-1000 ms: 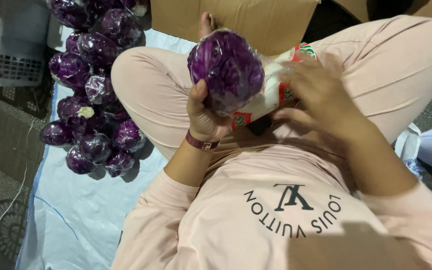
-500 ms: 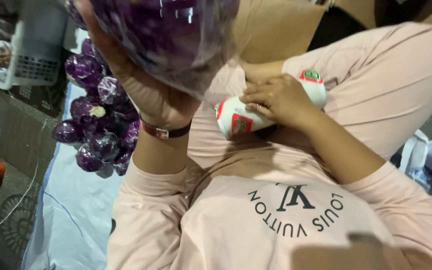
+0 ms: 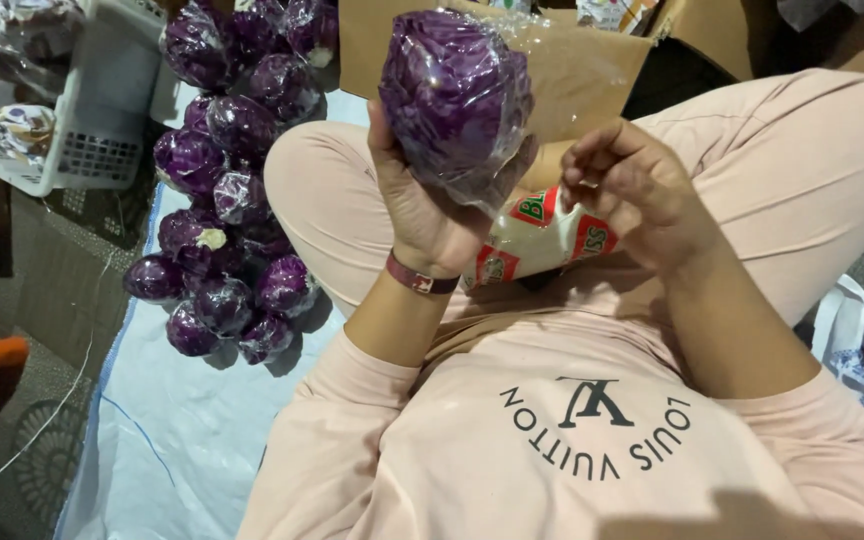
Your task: The person wraps individual red cabbages in plastic wrap and then places them into cardboard boxes, some of which are already filled with paper-wrapped produce.
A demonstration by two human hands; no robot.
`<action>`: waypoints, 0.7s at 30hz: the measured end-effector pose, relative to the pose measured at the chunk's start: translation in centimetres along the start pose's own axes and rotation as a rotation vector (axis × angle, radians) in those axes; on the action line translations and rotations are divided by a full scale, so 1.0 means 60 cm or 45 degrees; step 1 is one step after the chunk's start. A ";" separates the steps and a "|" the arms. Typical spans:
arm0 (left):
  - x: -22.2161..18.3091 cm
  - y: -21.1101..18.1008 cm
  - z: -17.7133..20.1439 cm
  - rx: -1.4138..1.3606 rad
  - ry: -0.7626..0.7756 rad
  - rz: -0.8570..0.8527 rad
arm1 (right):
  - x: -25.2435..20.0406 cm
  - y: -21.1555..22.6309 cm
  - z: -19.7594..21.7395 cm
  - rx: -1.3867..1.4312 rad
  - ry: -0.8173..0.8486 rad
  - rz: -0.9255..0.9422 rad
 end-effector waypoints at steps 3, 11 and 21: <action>0.000 -0.003 0.016 0.173 -0.001 -0.095 | 0.008 -0.003 -0.029 0.207 -0.053 -0.004; -0.025 0.006 0.073 0.493 0.012 -0.196 | 0.037 -0.004 -0.049 0.251 -0.266 -0.123; -0.015 -0.011 0.033 0.907 0.031 -0.284 | 0.044 0.041 -0.068 0.427 -0.050 -0.095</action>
Point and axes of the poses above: each hand's wrist, its own x-axis towards the middle knuckle, its own z-axis out of the back of the hand, y = z × x, the point moved 6 cm from there along x, towards the middle knuckle, and after that the axes turned 10 degrees about y, right-handed, at the moved point
